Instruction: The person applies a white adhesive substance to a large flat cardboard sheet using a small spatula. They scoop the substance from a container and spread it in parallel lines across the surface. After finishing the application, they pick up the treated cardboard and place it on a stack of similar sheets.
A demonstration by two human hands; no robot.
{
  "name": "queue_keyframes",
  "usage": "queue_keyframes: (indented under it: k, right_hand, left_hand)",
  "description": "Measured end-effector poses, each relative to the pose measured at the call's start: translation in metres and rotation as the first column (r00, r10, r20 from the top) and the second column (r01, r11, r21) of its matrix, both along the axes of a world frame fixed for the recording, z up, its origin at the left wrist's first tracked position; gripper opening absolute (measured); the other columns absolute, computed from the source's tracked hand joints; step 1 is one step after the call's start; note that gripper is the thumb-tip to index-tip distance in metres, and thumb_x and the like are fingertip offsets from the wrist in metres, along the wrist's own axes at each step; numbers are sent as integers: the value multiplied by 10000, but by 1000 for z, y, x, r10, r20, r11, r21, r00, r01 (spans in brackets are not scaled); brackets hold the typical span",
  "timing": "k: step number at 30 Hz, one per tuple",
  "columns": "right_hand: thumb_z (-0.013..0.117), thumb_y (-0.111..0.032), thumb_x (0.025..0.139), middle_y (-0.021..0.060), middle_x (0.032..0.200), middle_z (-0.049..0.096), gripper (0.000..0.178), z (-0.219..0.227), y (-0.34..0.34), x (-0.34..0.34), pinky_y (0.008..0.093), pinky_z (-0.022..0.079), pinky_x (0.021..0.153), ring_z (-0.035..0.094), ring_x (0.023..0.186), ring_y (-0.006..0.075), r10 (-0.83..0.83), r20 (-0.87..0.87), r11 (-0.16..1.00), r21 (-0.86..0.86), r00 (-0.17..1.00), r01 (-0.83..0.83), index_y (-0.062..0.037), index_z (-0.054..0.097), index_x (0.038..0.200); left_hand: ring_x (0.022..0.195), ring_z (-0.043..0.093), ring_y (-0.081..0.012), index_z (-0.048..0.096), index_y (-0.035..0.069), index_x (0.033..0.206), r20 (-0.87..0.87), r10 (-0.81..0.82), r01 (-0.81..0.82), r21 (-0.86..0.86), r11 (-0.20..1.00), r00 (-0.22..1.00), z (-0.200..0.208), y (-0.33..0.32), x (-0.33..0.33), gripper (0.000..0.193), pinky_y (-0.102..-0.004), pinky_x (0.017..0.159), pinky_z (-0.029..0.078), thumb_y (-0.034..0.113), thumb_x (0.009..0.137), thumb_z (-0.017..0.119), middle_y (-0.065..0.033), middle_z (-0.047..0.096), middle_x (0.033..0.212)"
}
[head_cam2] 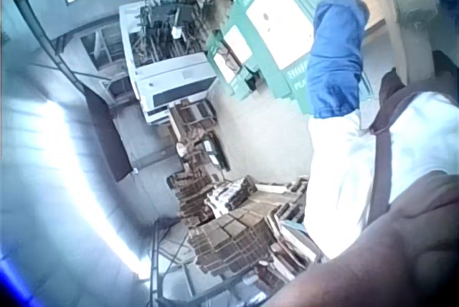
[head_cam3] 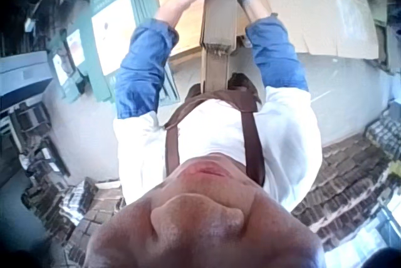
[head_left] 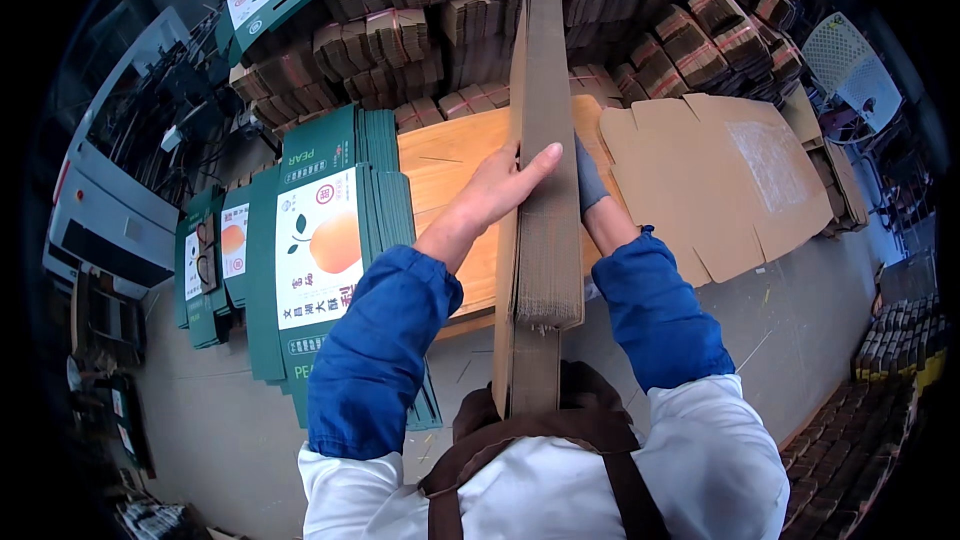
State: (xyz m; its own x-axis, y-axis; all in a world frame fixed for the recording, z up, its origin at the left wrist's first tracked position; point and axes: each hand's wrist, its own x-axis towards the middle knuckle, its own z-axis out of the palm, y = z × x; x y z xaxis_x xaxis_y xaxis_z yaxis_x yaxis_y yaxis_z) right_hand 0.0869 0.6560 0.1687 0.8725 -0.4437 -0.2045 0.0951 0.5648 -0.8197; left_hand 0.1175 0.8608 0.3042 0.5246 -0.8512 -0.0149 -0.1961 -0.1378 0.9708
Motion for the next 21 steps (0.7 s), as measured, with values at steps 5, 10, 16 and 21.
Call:
queue_keyframes:
  k: [5, 10, 16, 21]
  right_hand:
    - [406, -513, 1009, 130, 1370, 556, 591, -45, 26, -20, 370, 432, 1015, 547, 1219, 258, -152, -77, 921, -372, 985, 113, -141, 433, 1468]
    - [501, -464, 994, 108, 1175, 606, 507, -23, 79, -65, 311, 440, 913, 562, 1065, 191, -201, -80, 852, -506, 976, 134, -74, 567, 1310]
    - [573, -675, 861, 59, 1027, 602, 659, -209, 65, -156, 356, 459, 744, 582, 928, 173, 30, -714, 996, 77, 700, 36, -110, 598, 1199]
    - [428, -819, 842, 118, 1279, 606, 917, -254, 114, -158, 437, 500, 920, 593, 1083, 241, 361, -99, 679, 709, 927, -189, -129, 455, 1446]
  left_hand:
    - [1217, 574, -342, 219, -174, 1436, 291, -11, -51, 207, 977, 957, 24, -14, 10, 1240, -373, 1032, 452, 686, 713, 743, -310, 554, 1293]
    - [1241, 550, -379, 108, -183, 1463, 556, -26, -284, 464, 839, 830, 40, -14, -5, 1326, -361, 1049, 443, 614, 654, 794, -344, 520, 1310]
    - [1205, 554, -390, 74, -63, 1529, 642, -74, -420, 580, 697, 763, 42, -36, -12, 1130, -370, 1039, 445, 385, 716, 720, -328, 484, 1315]
    - [1066, 596, -357, 126, -98, 1512, 548, 28, -392, 560, 730, 836, 49, -40, -18, 1081, -364, 991, 462, 304, 702, 718, -295, 527, 1219]
